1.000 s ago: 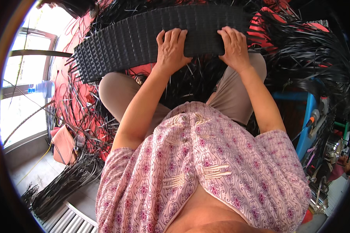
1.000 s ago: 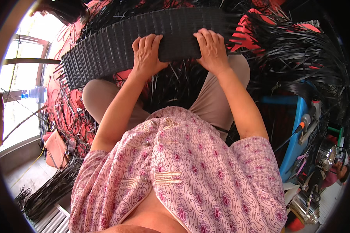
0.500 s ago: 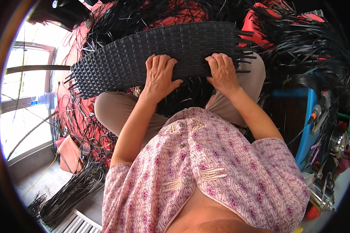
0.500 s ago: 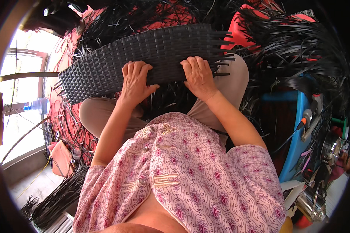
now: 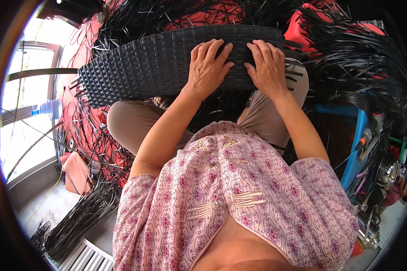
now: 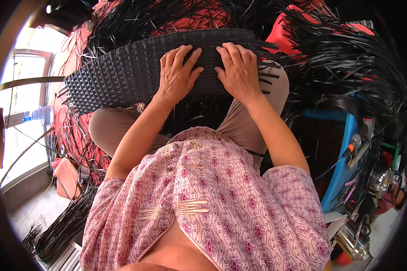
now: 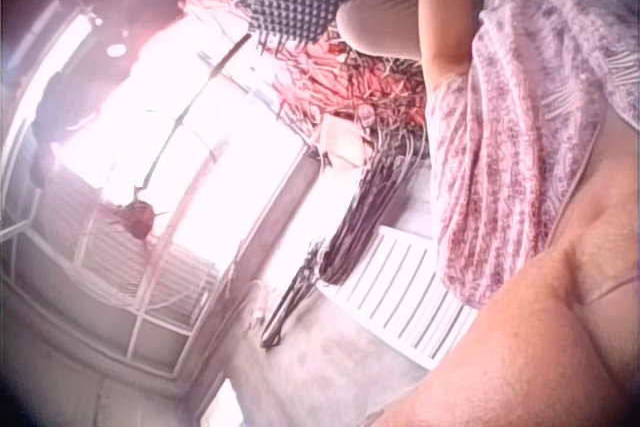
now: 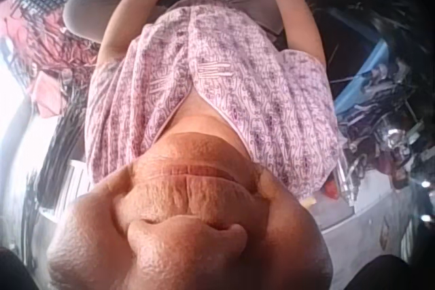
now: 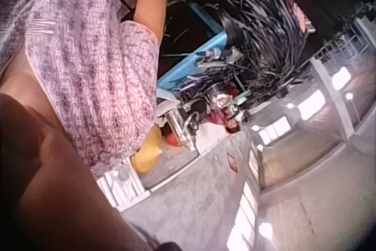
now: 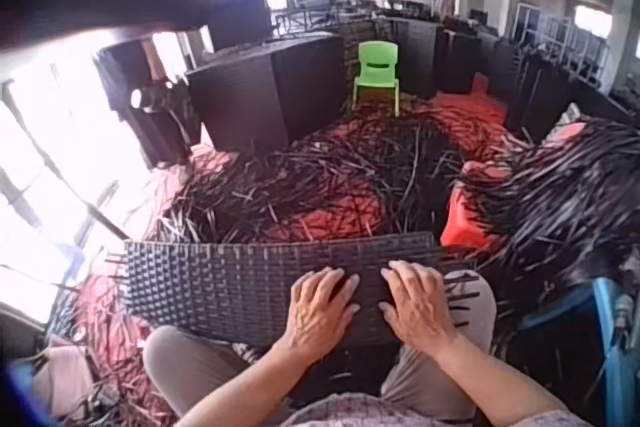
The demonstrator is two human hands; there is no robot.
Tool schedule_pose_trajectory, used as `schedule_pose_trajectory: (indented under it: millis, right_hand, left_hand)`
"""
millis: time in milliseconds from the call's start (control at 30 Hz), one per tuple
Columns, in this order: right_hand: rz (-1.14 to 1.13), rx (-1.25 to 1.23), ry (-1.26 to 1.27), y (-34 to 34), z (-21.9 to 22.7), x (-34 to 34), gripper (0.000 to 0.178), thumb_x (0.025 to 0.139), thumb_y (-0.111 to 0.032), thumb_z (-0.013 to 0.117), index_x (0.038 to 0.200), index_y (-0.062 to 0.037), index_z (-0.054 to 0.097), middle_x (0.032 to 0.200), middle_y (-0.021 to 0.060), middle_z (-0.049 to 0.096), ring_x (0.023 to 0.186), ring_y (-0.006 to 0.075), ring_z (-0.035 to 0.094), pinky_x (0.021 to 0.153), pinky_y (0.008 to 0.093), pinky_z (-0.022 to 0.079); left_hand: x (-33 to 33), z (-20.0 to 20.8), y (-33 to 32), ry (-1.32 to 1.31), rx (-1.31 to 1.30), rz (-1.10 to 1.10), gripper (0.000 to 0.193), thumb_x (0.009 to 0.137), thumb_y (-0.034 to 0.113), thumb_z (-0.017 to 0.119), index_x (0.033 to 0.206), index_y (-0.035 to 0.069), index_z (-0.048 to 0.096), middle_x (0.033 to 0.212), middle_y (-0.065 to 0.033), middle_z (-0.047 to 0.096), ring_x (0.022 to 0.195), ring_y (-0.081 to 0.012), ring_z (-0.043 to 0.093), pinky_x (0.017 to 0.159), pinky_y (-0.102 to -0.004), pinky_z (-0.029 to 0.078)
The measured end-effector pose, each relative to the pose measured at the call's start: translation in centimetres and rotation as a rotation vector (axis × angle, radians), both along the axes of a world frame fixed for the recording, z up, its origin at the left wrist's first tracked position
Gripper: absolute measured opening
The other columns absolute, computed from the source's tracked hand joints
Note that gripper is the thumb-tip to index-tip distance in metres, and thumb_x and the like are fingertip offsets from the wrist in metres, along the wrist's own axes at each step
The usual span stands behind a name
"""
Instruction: The person weaves black plastic strips into a furniture panel by hand, using a small metal tool to tuck the ends and shears to trim excess material.
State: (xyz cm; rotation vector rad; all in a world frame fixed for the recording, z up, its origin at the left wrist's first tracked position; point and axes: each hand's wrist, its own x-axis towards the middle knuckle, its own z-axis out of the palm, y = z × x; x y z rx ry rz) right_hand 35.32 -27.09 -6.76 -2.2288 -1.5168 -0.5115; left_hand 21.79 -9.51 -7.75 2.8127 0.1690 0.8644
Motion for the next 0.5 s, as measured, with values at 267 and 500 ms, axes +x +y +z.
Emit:
schedule_pose_trajectory:
  millis: [267,500]
  right_hand:
    - [0.018,-0.08,0.032,-2.1,-0.5,-1.7,0.062,0.087,-0.019,0.077,0.142,-0.0041,0.055,0.142,0.0095,0.052,0.131,0.0298,0.051,0.111,0.0445,0.04]
    - [-0.061,0.078,-0.057,1.0,2.6,1.9,0.059,0.091,-0.028,0.074,0.143,-0.0075,0.056,0.144,0.0101,0.053,0.136,0.0327,0.048,0.113,0.048,0.038]
  left_hand:
    - [-2.7,-1.4,-1.9,0.107,-0.067,-0.094,0.06,0.09,0.025,0.075,0.144,0.004,0.059,0.141,-0.0111,0.055,0.137,-0.0296,0.048,0.118,-0.0488,0.035]
    - [-1.2,1.8,-1.5,0.295,-0.165,-0.175,0.051,0.091,0.026,0.075,0.136,0.005,0.063,0.133,-0.0116,0.06,0.124,-0.0304,0.056,0.107,-0.046,0.041]
